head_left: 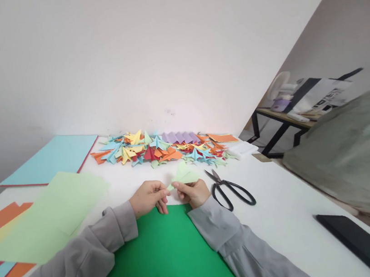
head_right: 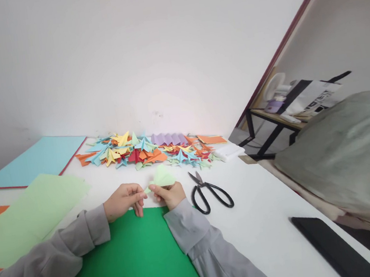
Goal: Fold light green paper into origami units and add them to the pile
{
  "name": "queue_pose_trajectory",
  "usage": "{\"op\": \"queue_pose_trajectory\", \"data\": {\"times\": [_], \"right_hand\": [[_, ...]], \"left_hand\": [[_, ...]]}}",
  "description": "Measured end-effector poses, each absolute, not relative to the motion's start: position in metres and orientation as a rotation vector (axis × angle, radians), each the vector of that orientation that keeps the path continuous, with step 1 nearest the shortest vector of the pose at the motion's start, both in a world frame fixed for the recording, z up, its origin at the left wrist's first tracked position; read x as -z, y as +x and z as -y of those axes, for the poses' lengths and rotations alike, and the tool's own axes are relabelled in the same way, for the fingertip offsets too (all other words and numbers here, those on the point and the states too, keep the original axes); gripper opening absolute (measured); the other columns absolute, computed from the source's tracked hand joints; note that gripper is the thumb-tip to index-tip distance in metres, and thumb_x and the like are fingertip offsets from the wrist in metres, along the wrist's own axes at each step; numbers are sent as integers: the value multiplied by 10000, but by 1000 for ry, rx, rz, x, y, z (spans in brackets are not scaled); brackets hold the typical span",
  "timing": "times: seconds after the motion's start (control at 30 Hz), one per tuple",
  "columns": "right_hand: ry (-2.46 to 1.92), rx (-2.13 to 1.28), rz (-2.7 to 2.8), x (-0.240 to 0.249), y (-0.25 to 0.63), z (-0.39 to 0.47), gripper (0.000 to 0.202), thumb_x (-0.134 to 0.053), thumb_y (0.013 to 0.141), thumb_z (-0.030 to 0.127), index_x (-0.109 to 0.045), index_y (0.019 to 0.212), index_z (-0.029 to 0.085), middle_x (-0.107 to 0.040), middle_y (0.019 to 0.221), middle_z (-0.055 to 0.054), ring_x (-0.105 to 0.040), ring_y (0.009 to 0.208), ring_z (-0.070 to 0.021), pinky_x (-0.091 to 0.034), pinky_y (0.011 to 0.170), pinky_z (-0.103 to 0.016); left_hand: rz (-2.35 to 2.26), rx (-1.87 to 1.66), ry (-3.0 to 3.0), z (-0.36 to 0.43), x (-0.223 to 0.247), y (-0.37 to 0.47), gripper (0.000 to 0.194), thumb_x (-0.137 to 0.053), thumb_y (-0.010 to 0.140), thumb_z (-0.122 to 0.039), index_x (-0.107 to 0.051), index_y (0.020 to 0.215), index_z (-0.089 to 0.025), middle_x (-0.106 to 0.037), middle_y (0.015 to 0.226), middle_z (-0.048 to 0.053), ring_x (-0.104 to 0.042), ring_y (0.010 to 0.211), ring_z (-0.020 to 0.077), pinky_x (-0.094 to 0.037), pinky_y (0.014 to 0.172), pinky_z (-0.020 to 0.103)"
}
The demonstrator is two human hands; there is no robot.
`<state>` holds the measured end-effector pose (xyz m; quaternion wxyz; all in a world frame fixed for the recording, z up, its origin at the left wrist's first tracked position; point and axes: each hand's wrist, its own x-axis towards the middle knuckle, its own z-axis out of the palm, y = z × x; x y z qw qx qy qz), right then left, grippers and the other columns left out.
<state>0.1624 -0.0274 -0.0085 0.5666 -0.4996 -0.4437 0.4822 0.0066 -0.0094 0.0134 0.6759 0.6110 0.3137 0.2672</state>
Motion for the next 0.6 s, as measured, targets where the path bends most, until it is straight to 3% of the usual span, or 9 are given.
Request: {"op": "queue_pose_trajectory", "data": {"times": [0.43, 0.6], "right_hand": [[-1115, -1117, 1065, 11, 166, 25, 323, -694, 564, 345, -520, 397, 131, -473, 336, 32, -382, 309, -56, -244, 340, -199], [-1118, -1122, 1031, 12, 165, 25, 330, -694, 560, 345, -516, 381, 133, -456, 315, 35, -366, 296, -54, -224, 336, -203]], "left_hand": [[-687, -585, 1300, 8, -12, 4, 369, -495, 704, -450, -486, 573, -104, -544, 397, 38, -550, 379, 137, -417, 408, 231], [-684, -615, 1304, 8, -13, 5, 318, -570, 657, -415, -488, 609, -112, -540, 439, 1, -557, 391, 133, -417, 401, 223]]}}
